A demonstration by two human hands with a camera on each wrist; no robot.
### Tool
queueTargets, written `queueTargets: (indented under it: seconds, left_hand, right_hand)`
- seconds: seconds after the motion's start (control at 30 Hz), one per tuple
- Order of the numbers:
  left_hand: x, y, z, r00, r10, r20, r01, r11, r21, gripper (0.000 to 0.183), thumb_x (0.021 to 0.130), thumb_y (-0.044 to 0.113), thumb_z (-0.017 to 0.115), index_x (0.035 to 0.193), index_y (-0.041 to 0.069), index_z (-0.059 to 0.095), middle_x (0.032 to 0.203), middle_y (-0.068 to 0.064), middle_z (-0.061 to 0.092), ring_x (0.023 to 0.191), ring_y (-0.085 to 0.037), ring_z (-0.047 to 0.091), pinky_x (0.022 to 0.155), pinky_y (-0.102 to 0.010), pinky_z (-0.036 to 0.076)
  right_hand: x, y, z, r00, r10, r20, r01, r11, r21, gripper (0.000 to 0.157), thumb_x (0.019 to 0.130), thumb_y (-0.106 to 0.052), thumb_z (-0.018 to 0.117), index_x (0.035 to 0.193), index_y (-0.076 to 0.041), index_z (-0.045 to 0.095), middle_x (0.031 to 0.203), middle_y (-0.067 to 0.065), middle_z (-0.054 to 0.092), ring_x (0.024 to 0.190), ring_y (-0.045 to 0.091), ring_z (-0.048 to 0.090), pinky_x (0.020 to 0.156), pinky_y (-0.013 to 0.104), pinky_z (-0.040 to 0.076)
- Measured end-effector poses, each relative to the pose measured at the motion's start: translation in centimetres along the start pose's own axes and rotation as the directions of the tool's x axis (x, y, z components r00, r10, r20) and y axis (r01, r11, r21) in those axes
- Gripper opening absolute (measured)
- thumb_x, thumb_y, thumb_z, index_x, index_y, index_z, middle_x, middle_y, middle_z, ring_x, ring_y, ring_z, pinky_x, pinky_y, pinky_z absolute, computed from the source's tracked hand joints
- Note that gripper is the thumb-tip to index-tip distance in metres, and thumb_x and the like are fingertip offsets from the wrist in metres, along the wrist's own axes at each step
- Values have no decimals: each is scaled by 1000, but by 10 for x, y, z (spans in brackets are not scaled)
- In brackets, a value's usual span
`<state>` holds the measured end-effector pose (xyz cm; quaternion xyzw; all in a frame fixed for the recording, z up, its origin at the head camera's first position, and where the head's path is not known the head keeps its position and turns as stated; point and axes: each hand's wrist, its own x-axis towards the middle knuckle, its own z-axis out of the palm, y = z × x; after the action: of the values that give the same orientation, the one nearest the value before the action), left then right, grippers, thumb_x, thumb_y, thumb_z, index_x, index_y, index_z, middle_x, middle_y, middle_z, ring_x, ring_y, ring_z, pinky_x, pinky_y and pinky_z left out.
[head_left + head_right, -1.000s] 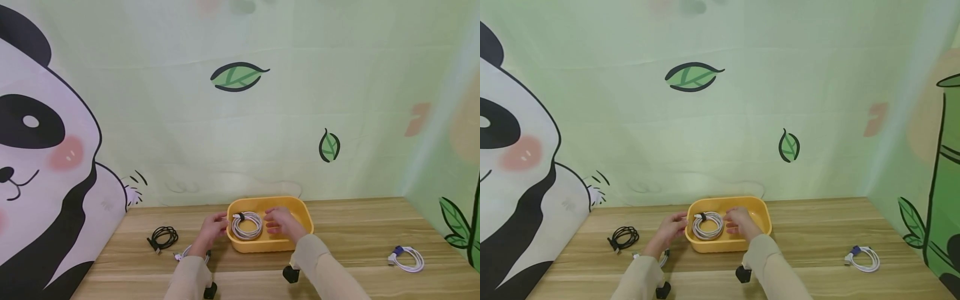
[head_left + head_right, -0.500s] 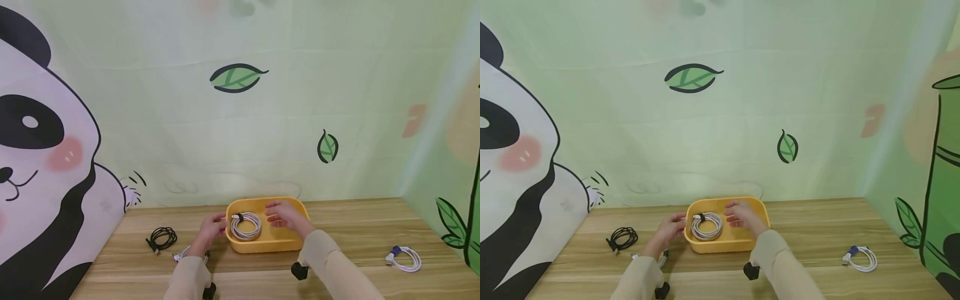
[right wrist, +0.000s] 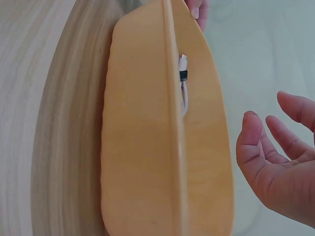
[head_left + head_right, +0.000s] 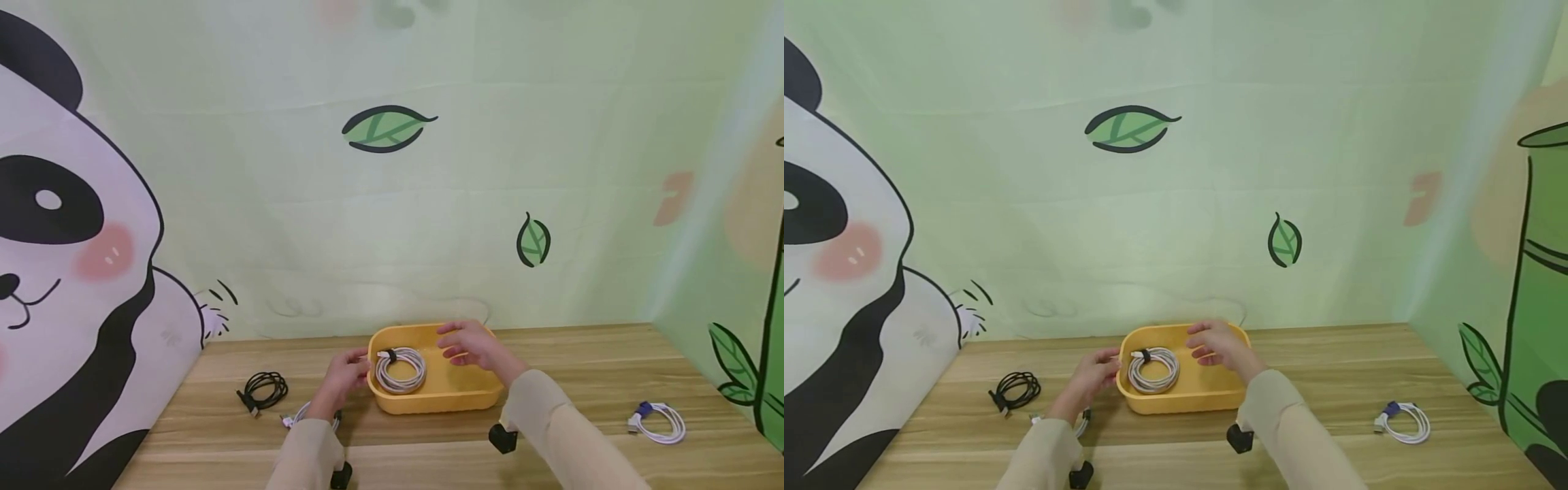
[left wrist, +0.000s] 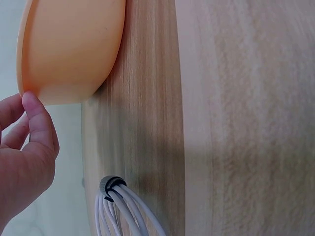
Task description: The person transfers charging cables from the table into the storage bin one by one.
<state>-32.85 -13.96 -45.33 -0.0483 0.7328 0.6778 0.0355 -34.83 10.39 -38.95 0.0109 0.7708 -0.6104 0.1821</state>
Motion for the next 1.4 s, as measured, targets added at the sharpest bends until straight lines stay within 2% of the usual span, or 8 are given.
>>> queueTargets:
  seconds: [0.47,0.93,1.13,1.4]
  left_hand:
    - [-1,0,1,1000,7,-1,-7,1000,-2,36,84,-3,49,120,-10,46,91,-12,54,65,-8,50,54,-17,45]
    - [1,-1,1,1000,3,-4,-3,1000,-3,37,83,-4,49,119,-10,46,90,-11,53,62,-7,49,54,-17,45]
    - [2,-2,0,1000,-4,-12,4,1000,-9,37,83,-4,49,119,-10,47,87,-8,53,61,-7,49,54,-18,45]
    - [1,0,1,1000,-17,-12,17,1000,-8,37,83,-4,50,120,-9,47,89,-9,53,63,-7,49,55,-19,46]
  right_hand:
    - [-16,-10,-25,998,-29,55,31,999,-42,38,82,-8,58,117,0,48,88,6,55,69,17,55,61,26,49]
    - [-24,-4,-46,998,-26,52,31,994,-102,40,81,-12,59,117,0,47,90,8,56,71,19,56,62,27,50]
    - [-28,-2,-57,999,-14,44,19,992,-122,41,81,-13,60,118,-1,47,90,8,58,71,18,56,66,30,51]
    - [-36,-1,-71,999,-20,49,27,990,-138,44,80,-16,61,118,1,46,98,11,57,71,17,56,67,30,51]
